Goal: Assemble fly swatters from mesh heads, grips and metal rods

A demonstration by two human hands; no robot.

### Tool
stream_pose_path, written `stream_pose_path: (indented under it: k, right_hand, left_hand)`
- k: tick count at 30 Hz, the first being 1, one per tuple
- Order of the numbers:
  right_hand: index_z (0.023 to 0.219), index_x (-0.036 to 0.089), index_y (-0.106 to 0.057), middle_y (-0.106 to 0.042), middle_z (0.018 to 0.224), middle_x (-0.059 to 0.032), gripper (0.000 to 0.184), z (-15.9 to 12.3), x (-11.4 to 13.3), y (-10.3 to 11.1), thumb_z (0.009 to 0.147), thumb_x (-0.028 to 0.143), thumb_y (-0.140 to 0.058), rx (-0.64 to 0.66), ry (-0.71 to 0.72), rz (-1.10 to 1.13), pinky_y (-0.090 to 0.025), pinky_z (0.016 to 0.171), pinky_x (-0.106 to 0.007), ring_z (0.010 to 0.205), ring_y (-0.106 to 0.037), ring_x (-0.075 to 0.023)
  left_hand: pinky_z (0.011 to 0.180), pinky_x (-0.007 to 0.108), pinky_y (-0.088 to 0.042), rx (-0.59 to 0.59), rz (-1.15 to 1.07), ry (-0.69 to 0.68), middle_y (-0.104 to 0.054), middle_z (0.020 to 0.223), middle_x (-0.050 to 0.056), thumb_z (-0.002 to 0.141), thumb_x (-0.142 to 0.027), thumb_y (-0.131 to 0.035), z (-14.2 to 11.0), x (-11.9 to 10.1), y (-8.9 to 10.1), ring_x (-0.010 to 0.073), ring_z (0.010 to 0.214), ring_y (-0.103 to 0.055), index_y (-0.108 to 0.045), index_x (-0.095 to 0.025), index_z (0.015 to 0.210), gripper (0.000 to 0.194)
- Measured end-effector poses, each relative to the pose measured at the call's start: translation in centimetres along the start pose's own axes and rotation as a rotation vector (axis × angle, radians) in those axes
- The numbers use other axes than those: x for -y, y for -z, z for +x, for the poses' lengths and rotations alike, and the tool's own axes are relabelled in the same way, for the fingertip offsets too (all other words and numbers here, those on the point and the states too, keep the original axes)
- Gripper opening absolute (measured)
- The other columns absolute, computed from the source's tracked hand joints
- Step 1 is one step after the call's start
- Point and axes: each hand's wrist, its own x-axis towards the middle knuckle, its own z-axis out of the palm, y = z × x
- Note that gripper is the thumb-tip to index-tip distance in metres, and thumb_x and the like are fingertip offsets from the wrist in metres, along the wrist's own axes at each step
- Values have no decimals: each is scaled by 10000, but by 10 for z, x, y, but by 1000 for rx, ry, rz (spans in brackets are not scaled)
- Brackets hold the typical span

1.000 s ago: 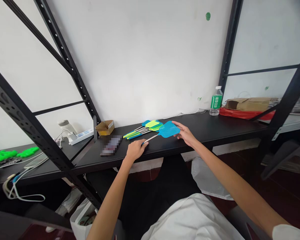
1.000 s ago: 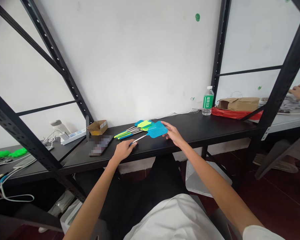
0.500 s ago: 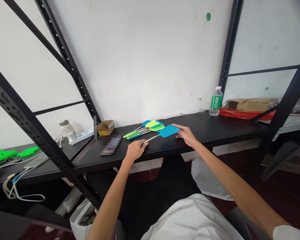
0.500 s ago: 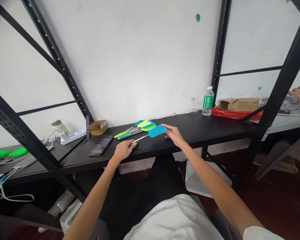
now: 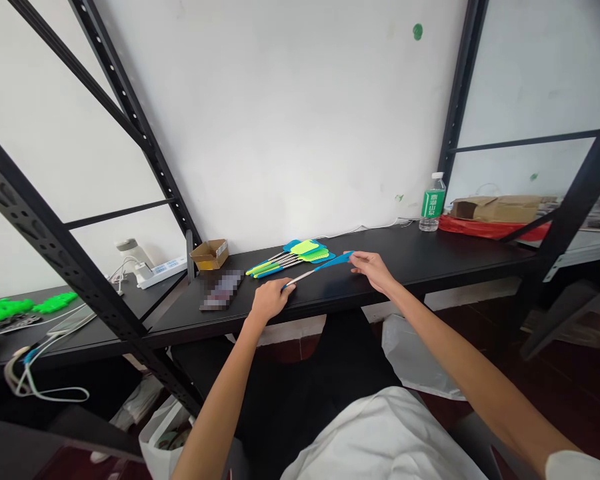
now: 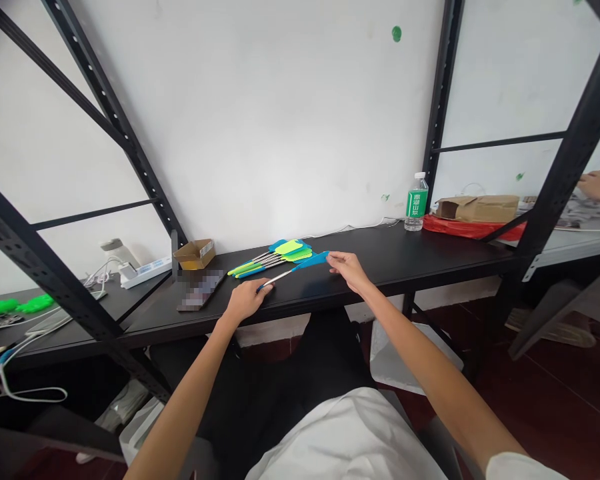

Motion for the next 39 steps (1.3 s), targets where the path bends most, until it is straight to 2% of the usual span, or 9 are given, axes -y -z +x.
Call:
stream_pose_path:
  k: [3,14,20,25,28,33,39]
  right_hand:
    - [873,172,-756,-705,1008,-106,373,1,0,0,715,510,-777,5,-20,-8,-551,691,-294,911,-631,-211]
    - [809,157,-736,-631,769,-44,384,2,-2,0,755,537,-724,55,-9,-33,-448,565,-255,665,-524,-135]
    - [785,157,-743,-631,714,-30,389,1,-3,-1,781,542,-683,138,36,-189,-435,565,-264,647,-517,-145]
    - [814,152,-749,-621,709,-31,409,1,-2,-2,784,552,-670,139,38,-210,-431,572,-273,652,-509,-155]
    - [764,149,-726,-587,675,-23,417,1,-2,-2,784,562,-665,153,36,-215,-421,576,-276,641,-490,-152]
    - [630,172,-622,-495,602,11,444,-2,2,-4,812,576,-628,207,72,-242,-392,580,-271,608,-451,-140]
    - [630,176,-598,-479,603,16,428,-3,3,-5,815,561,-621,210,66,-261,-384,577,-268,601,-438,-137]
  left_hand:
    - [799,302,-437,-1,3,-2,-718,1110,67,1002,-480,-359,0,0,0,275,1047,-646,-645,-317,1243,408]
    - [771,297,-433,-16,30,-38,-719,1100,58,1002,-471,-362,2,4,-4,273,1022,-650,-654,-321,1201,383]
    - [755,291,-426,-41,0,-96,-729,1091,29,996,-503,-386,-3,-1,2,266,1015,-659,-578,-351,1312,399]
    - [716,271,-409,-66,-3,-121,-722,1117,12,1012,-519,-333,-2,0,1,256,1024,-657,-642,-335,1178,396]
    - [702,265,-404,-75,6,-129,-726,1061,13,1017,-507,-327,-1,2,-2,246,986,-661,-658,-324,1114,390]
    - [696,263,-399,-86,12,-133,-718,1037,23,1017,-485,-342,0,4,-5,237,964,-657,-666,-307,1077,374]
    - [662,265,-380,-89,14,-145,-713,1017,22,1019,-465,-345,0,5,-5,232,943,-653,-666,-291,1041,366]
